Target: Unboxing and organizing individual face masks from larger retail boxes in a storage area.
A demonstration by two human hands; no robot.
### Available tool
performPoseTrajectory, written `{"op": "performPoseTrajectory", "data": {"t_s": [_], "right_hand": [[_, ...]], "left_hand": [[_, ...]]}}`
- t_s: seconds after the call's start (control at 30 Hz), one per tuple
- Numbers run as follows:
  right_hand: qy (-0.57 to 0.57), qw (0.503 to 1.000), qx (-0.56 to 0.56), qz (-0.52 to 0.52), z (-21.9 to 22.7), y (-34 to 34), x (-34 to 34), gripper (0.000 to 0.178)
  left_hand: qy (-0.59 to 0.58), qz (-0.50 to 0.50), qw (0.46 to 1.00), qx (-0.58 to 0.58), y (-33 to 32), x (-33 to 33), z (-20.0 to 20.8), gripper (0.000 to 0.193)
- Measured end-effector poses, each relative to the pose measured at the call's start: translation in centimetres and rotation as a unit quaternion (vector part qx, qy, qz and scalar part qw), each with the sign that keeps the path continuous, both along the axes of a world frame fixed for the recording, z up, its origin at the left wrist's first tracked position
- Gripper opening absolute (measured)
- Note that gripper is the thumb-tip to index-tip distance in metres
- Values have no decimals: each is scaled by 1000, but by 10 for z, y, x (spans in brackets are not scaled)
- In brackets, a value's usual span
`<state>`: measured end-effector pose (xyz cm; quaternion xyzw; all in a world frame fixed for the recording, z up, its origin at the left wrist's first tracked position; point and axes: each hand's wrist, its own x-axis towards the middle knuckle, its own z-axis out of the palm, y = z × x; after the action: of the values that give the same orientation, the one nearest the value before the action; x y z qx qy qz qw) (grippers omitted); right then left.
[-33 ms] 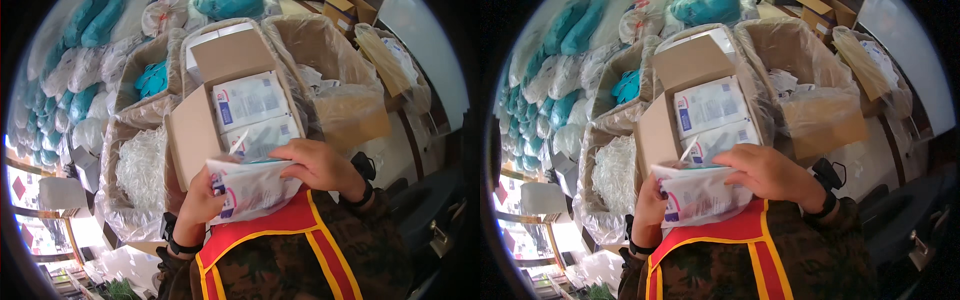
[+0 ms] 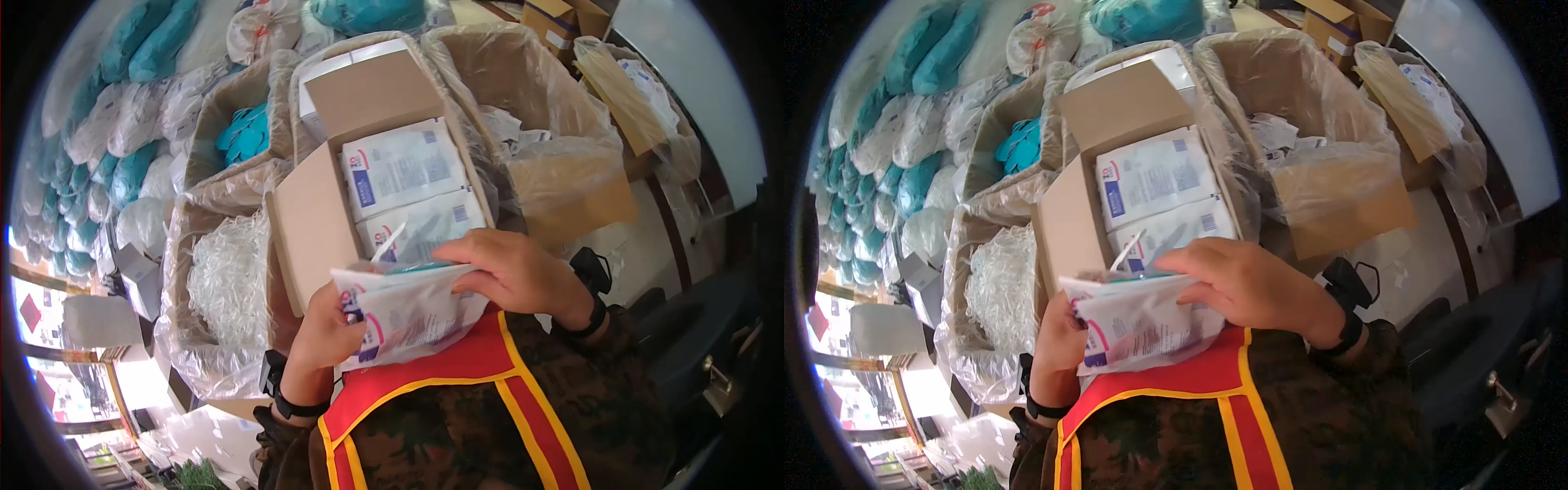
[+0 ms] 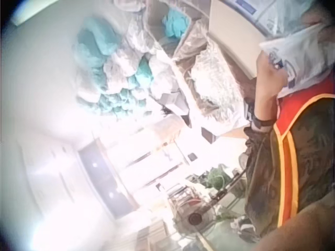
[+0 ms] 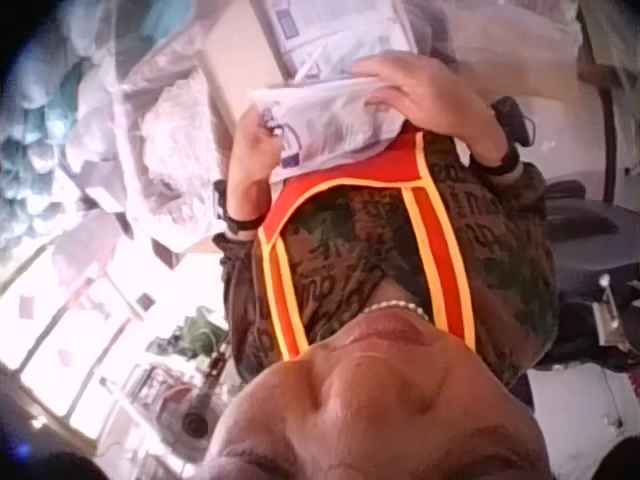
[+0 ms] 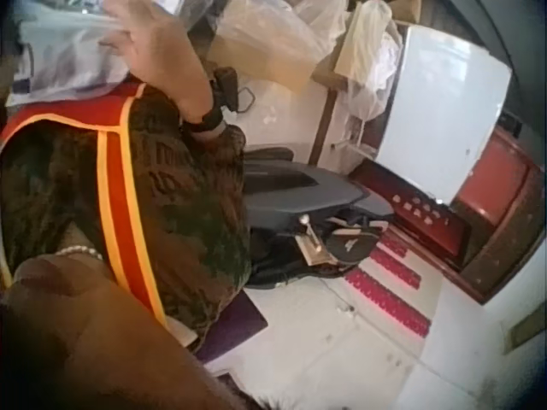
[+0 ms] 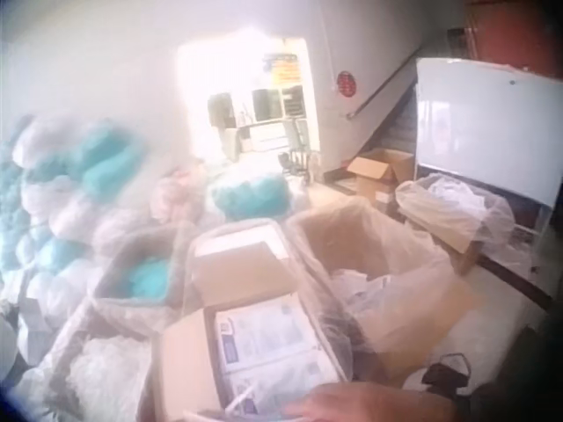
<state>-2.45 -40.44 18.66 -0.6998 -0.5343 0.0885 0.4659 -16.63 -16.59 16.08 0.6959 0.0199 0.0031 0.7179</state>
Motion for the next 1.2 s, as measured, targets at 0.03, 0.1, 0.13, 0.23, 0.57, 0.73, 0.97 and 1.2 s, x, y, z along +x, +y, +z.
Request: {"op": "performPoseTrajectory", "data": {"t_s": [0.03, 0.1, 0.13, 0.23, 0.57, 0.73, 0.97, 1.2], "right_hand": [[-7, 1000, 12, -2, 0, 1, -2, 31], [-17, 1000, 0, -26, 1, -3, -2, 24], [-21, 999, -5, -35, 1, -4, -2, 21], [15, 1000, -25, -9, -9, -16, -6, 17], [263, 907, 49, -325, -40, -123, 59, 4], [180, 894, 140, -387, -50, -189, 168, 12], [-39, 920, 107, -375, -27, -118, 216, 28], [-83, 988, 100, -86, 14, 38, 50, 36]], "left_hand": [[31, -28, 999, -10, 4, -1, 0, 42], [66, -27, 995, -65, 1, 0, 4, 30], [49, -24, 998, -35, -1, 0, 6, 30], [8, 15, 999, 34, -7, 0, 11, 29], [-131, 335, 924, -132, 33, 21, 21, 28], [-152, 350, 920, -92, 32, 31, 24, 27], [-137, 295, 946, -11, 7, 47, 26, 28], [-132, 236, 962, 44, -13, 44, 14, 33]]}}
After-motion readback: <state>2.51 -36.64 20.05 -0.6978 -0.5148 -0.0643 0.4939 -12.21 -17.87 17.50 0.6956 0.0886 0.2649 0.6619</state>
